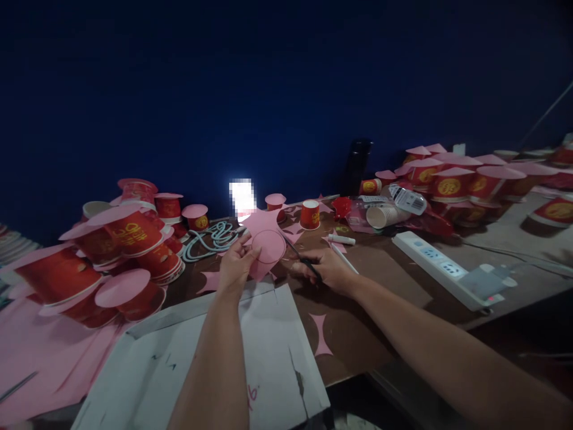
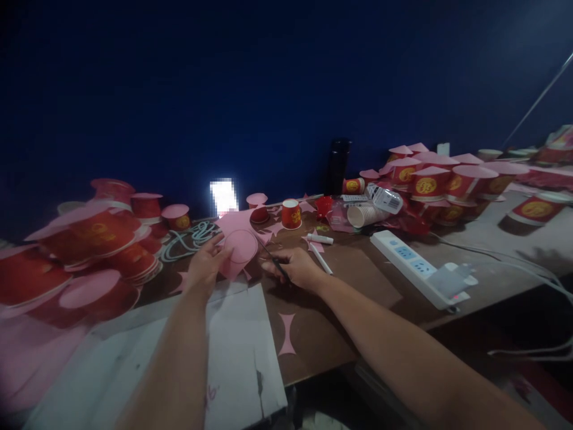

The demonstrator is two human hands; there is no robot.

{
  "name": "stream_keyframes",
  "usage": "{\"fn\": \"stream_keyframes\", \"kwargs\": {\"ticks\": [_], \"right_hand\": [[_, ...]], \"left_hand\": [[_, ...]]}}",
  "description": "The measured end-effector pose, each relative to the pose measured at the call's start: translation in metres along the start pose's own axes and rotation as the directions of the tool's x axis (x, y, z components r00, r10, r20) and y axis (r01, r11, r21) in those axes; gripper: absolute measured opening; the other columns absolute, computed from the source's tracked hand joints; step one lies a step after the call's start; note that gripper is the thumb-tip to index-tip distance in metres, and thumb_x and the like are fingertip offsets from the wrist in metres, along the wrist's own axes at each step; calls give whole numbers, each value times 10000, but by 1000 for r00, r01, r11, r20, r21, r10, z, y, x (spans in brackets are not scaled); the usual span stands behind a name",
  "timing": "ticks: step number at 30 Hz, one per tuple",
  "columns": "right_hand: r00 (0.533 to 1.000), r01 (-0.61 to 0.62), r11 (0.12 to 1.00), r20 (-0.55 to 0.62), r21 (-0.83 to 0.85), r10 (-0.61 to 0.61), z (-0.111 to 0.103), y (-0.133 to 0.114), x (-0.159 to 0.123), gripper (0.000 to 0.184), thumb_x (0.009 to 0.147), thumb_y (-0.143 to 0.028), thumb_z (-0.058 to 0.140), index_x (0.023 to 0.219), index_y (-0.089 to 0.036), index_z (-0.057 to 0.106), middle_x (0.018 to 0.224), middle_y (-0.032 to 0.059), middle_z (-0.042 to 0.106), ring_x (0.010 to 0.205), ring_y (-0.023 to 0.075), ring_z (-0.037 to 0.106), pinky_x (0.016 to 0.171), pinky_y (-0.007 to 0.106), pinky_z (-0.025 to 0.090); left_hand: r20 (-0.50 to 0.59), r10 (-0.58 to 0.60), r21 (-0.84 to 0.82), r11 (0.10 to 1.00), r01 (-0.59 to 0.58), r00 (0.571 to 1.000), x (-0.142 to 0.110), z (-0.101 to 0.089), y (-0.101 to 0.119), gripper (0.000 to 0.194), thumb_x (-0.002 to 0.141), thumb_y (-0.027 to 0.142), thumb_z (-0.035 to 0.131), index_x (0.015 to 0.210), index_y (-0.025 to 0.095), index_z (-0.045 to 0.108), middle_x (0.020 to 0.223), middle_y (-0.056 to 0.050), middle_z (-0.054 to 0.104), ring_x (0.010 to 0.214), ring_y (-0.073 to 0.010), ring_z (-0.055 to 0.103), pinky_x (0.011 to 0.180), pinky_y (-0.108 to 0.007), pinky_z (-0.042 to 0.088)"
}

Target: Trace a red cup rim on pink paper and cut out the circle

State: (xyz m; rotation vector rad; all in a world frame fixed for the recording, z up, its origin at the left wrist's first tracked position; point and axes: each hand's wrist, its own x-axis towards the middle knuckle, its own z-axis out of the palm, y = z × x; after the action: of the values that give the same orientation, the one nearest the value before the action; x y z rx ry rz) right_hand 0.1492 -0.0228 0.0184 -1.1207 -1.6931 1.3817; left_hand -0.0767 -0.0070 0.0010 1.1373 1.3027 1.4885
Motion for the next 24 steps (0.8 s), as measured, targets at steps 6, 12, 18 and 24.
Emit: {"fn": "stream_keyframes", "kwargs": {"ticks": [6, 12, 18, 24], "right_hand": [[1000, 2, 1000, 22, 3, -2, -1, 2, 1, 451, 734, -472, 687, 1037, -138, 714, 561, -35, 505, 465, 65, 434, 422, 176, 327], [999, -32, 999, 27, 2, 32, -2, 7, 4, 508, 720, -487, 697, 1105, -156, 688, 601, -22, 540, 469, 76, 461, 403, 179, 365], [1000, -8, 1000, 17, -13, 8, -3, 12, 5, 491, 712, -492, 708, 1071, -157, 692, 583, -29, 522, 473, 79, 475, 409, 178, 378], [1000, -6, 1000, 29, -11, 7, -4, 11, 5, 425, 707, -494, 711, 954, -148, 707, 581, -31, 520, 466, 75, 473, 409, 182, 365]], "left_hand": [[12, 5, -16, 1000, -5, 1000, -2, 0, 4, 738, 601, 381, 783, 1271, 159, 567, 828, -4, 637, 745, -117, 549, 752, -254, 429], [24, 3, 44, 999, -4, 1000, -6, 0, 10, 739, 594, 371, 774, 1274, 163, 574, 765, 13, 622, 704, -116, 533, 733, -257, 427], [66, -37, 86, 996, 32, 997, -9, 0, 15, 800, 570, 374, 786, 1308, 179, 546, 757, 21, 609, 697, -114, 519, 723, -258, 416], [79, -37, 112, 993, 28, 996, -9, -1, 16, 793, 582, 354, 781, 1316, 174, 539, 777, 14, 599, 712, -111, 510, 721, -252, 405]]}}
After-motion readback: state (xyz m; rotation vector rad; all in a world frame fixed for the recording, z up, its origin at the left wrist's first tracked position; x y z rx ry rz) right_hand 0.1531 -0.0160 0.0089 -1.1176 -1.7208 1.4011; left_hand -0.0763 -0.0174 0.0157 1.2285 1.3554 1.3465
